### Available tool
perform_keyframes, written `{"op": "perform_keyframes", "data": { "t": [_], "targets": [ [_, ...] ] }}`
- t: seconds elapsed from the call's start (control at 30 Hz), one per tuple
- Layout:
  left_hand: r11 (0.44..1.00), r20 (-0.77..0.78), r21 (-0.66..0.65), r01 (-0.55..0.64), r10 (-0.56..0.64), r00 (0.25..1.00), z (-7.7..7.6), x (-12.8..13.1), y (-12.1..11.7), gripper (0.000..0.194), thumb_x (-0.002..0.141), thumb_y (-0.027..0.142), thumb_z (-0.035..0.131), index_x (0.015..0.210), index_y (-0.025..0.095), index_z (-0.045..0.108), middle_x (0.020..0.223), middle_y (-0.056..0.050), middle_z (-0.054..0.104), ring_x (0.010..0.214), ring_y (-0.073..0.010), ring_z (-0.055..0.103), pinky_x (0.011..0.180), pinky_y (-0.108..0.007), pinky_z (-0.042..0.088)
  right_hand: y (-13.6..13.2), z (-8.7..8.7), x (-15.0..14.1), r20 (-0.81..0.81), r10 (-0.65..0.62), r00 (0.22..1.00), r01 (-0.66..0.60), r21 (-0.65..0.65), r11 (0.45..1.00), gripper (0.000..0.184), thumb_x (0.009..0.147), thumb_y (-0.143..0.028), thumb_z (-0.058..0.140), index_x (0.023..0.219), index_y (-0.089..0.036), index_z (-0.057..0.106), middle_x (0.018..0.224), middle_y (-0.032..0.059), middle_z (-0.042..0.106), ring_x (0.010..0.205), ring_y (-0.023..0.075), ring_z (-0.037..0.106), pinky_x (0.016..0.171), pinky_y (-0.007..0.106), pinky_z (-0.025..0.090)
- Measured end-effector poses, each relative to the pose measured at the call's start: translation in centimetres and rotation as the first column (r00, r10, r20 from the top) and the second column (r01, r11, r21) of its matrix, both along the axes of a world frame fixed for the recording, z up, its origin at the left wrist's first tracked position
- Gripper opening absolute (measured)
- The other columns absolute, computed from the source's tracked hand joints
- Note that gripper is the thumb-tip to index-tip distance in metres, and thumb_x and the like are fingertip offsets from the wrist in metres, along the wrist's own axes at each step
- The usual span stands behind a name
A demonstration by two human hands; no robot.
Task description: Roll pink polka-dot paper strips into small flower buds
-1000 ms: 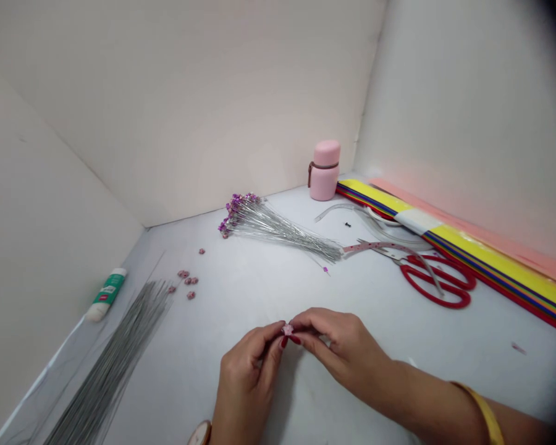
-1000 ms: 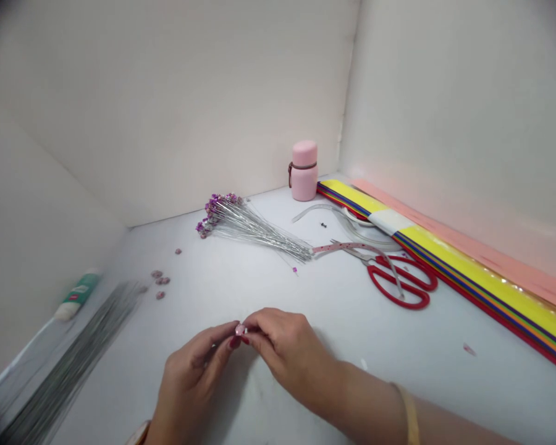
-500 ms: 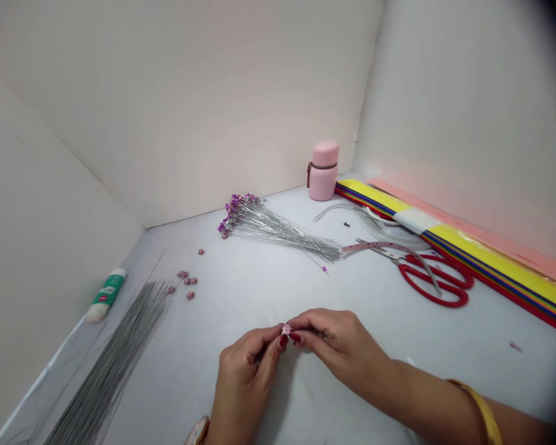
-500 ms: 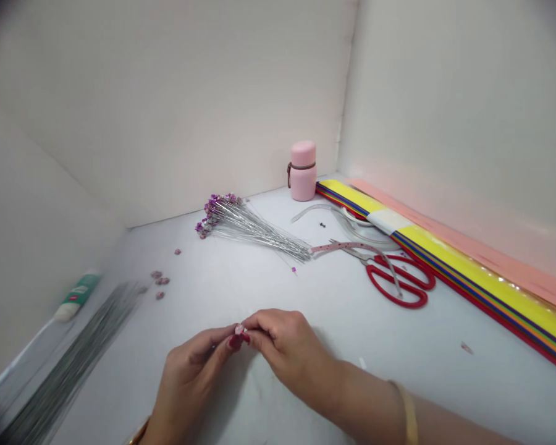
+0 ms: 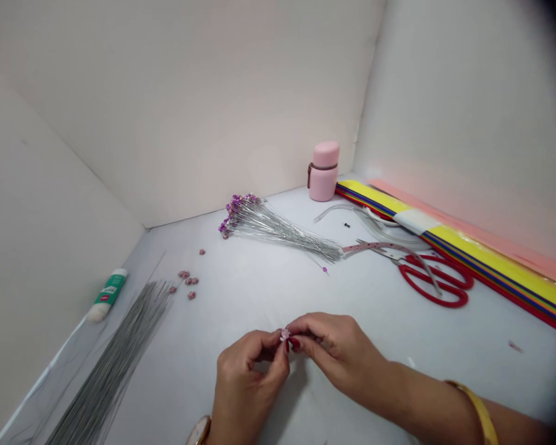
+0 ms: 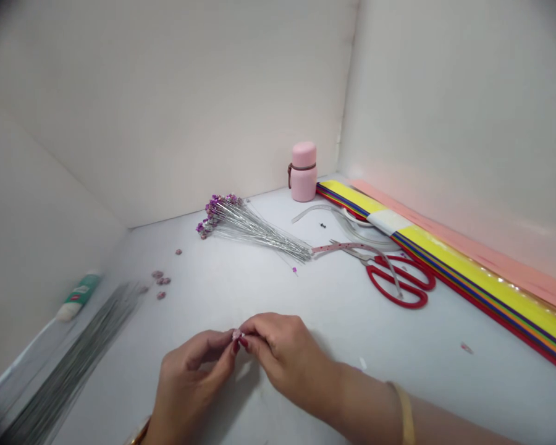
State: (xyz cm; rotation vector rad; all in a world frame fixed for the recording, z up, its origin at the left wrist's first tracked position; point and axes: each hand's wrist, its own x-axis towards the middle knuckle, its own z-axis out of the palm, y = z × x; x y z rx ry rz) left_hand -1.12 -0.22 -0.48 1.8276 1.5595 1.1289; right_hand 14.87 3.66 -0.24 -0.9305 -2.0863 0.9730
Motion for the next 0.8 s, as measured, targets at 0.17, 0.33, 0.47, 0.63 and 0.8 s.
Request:
{"op": "perform_keyframes", "data": {
  "t": [0.17,0.33,0.47,0.63,0.8],
  "targets": [
    [0.999,0.000,-0.018,-0.040,0.040,0.999,-0.31,0.32,0.12,0.008,0.071,0.018,0.057,0.070,0.014,0.064,0.062,-0.003,0.067,0.053,-0.0135,0.062,0.053,-0.021,0.051,-0.15,-0.36,-0.26,0.058,0.021,0.998,-0.029,0.130,0.991,0.020,0.084,-0.014,0.039,0.093,-0.017,0.057,0.082,0.0052,0.063,0.075,0.0144,0.057,0.069,0.024,0.043],
    [0.981,0.114,-0.186,-0.050,0.072,0.991,-0.37,0.32,0.45,0.012,0.073,0.023,0.057,0.070,0.014,0.063,0.065,-0.003,0.068,0.059,-0.0153,0.061,0.056,-0.023,0.049,-0.06,-0.58,-0.78,0.068,-0.016,0.998,0.006,0.145,0.989,0.021,0.084,-0.013,0.038,0.089,-0.015,0.058,0.078,0.0064,0.062,0.072,0.0154,0.056,0.067,0.026,0.044],
    [0.965,0.298,-0.261,0.012,0.069,0.952,-0.11,0.07,0.36,0.013,0.074,0.026,0.057,0.075,0.014,0.063,0.069,-0.003,0.068,0.062,-0.0142,0.061,0.058,-0.022,0.048,0.02,-0.23,-0.65,-0.040,-0.054,0.998,0.053,-0.012,0.999,0.019,0.084,-0.018,0.044,0.094,-0.017,0.059,0.080,0.0040,0.065,0.071,0.0135,0.058,0.066,0.024,0.046],
    [0.953,0.456,-0.288,0.091,0.053,0.888,-0.07,0.05,0.27,0.016,0.075,0.026,0.057,0.082,0.014,0.065,0.075,-0.004,0.069,0.069,-0.0149,0.061,0.064,-0.023,0.049,0.09,0.32,-0.36,-0.145,-0.023,0.989,0.002,-0.142,0.990,0.022,0.084,-0.023,0.045,0.096,-0.020,0.063,0.080,0.0029,0.066,0.073,0.0131,0.060,0.068,0.024,0.047],
    [0.945,0.413,-0.326,0.032,0.112,0.904,-0.06,0.12,0.38,0.021,0.073,0.029,0.060,0.086,0.014,0.068,0.075,-0.005,0.071,0.068,-0.0156,0.062,0.062,-0.023,0.049,0.33,0.21,-0.37,-0.178,-0.044,0.983,0.011,-0.182,0.983,0.019,0.082,-0.022,0.049,0.088,-0.020,0.066,0.074,0.0014,0.066,0.068,0.0118,0.060,0.063,0.021,0.046]
  ]
}}
